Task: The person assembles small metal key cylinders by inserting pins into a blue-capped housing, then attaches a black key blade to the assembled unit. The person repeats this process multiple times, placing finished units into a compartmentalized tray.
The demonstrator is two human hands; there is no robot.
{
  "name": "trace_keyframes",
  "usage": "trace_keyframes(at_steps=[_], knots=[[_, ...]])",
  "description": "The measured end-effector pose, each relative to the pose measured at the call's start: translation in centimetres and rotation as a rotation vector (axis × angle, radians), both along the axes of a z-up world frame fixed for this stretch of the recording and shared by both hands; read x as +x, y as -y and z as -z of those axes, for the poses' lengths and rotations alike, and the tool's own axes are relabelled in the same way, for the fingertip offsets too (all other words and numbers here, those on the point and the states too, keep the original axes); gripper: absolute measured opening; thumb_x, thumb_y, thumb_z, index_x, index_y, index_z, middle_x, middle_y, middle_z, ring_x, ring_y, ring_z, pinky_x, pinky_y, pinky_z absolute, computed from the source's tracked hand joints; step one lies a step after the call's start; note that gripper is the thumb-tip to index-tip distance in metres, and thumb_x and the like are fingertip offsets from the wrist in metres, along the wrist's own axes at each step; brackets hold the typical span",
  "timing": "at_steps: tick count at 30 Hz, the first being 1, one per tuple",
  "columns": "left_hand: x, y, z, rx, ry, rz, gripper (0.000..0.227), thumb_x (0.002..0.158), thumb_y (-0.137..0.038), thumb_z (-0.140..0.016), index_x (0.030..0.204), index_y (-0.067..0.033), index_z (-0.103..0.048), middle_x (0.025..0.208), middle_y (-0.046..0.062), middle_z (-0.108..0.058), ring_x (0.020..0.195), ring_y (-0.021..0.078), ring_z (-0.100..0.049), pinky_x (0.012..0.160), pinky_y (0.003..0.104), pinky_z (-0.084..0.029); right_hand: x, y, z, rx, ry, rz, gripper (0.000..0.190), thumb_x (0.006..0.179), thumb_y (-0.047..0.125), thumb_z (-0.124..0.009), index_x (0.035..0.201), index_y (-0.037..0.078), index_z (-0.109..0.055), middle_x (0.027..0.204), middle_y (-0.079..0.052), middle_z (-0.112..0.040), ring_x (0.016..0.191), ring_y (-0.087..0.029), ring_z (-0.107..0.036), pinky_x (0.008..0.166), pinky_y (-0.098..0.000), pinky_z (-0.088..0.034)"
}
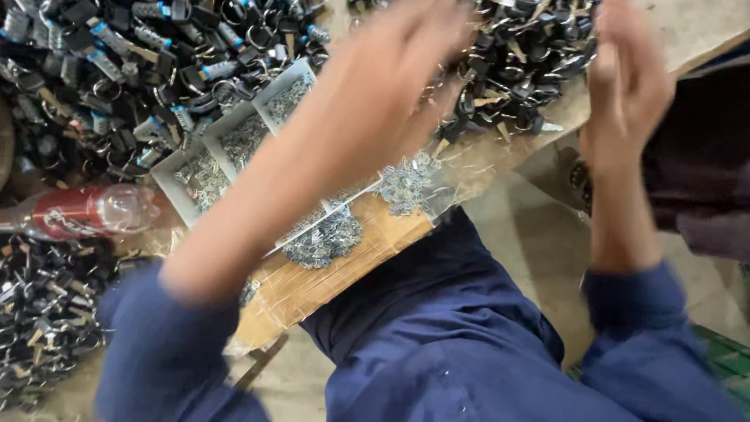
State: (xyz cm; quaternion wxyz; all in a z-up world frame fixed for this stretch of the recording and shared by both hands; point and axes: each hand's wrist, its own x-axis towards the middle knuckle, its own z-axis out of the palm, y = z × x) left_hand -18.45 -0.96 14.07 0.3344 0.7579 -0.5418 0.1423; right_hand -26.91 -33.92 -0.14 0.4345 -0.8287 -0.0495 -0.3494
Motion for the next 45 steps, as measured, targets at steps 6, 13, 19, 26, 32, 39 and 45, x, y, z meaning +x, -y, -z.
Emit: trace_keyframes(at_steps=[6, 13, 19, 26, 32, 39, 45], knots=[[-18.9, -13.3, 4.2, 0.197, -0.627, -0.145, 0.043, 0.09, -0.02, -0.075, 0.128, -0.0044, -0.062, 0.126, 0.018, -0.068, 0.118, 0.0358, -0.066, 0.098, 0.043, -0.053, -14.7, -3.5, 11.3, 0.494, -0.43, 0.131, 0.022, 0.11, 0.017, -0.061, 0.112, -0.004, -0.065, 0.099, -0.011, -0.064, 0.08, -0.017, -0.052, 0.077, -0.0299, -0.044], [-32.7, -18.3, 26.7, -0.138, -1.552, -1.044, 0.037, 0.102, -0.024, -0.062, 0.127, 0.0035, -0.065, 0.108, 0.017, -0.073, 0.096, 0.0268, -0.07, 0.085, 0.041, -0.056, -19.1, -6.8, 18.5, 0.356, -1.336, -0.162, 0.059, 0.105, 0.048, -0.055, 0.14, 0.001, -0.057, 0.142, -0.016, -0.062, 0.133, -0.026, -0.055, 0.111, -0.0334, -0.039], [-34.2, -15.2, 36.0, -0.91, -1.709, -1.284, 0.053, 0.093, -0.021, -0.062, 0.143, -0.0068, -0.051, 0.134, 0.011, -0.062, 0.122, 0.0268, -0.06, 0.103, 0.042, -0.051, -14.0, -7.7, 15.8, 0.51, -1.334, -0.157, 0.063, 0.1, 0.048, -0.05, 0.143, 0.002, -0.056, 0.141, -0.016, -0.063, 0.126, -0.022, -0.058, 0.101, -0.0364, -0.047], [-30.9, -17.3, 38.3, -1.553, -1.871, -0.859, 0.059, 0.1, -0.044, -0.057, 0.145, -0.007, -0.049, 0.135, 0.011, -0.061, 0.124, 0.0276, -0.057, 0.108, 0.047, -0.045, -11.7, -10.6, 8.1, -0.074, -1.343, -0.41, 0.06, 0.103, 0.04, -0.052, 0.146, -0.003, -0.05, 0.145, -0.016, -0.058, 0.132, -0.023, -0.053, 0.11, -0.0367, -0.04], [-27.6, -18.4, 40.9, -1.327, -1.92, -0.761, 0.06, 0.1, -0.042, -0.058, 0.147, -0.0061, -0.046, 0.139, 0.011, -0.058, 0.127, 0.0272, -0.055, 0.11, 0.047, -0.044, -10.9, -14.3, -4.8, -0.175, -1.158, -0.256, 0.03, 0.097, 0.016, -0.069, 0.121, 0.0, -0.075, 0.099, -0.012, -0.079, 0.082, -0.017, -0.073, 0.07, -0.0304, -0.058], [-28.2, -21.7, 37.5, -1.257, -1.91, -0.772, 0.061, 0.101, -0.039, -0.058, 0.15, -0.0051, -0.042, 0.144, 0.012, -0.054, 0.132, 0.0268, -0.052, 0.112, 0.046, -0.042, -5.3, -26.4, -10.6, -0.713, -0.544, -0.291, 0.011, 0.091, 0.013, -0.08, 0.101, 0.009, -0.08, 0.083, -0.01, -0.072, 0.076, -0.02, -0.069, 0.064, -0.0329, -0.057], [-28.5, -22.0, 36.1, -1.03, -1.784, -0.785, 0.063, 0.102, -0.036, -0.058, 0.152, -0.0042, -0.039, 0.149, 0.013, -0.051, 0.135, 0.0264, -0.05, 0.114, 0.045, -0.041, -0.7, -38.5, -7.2, -0.701, -0.226, -0.752, 0.032, 0.088, 0.021, -0.075, 0.117, 0.01, -0.072, 0.117, -0.006, -0.068, 0.097, -0.026, -0.062, 0.08, -0.0389, -0.057]])
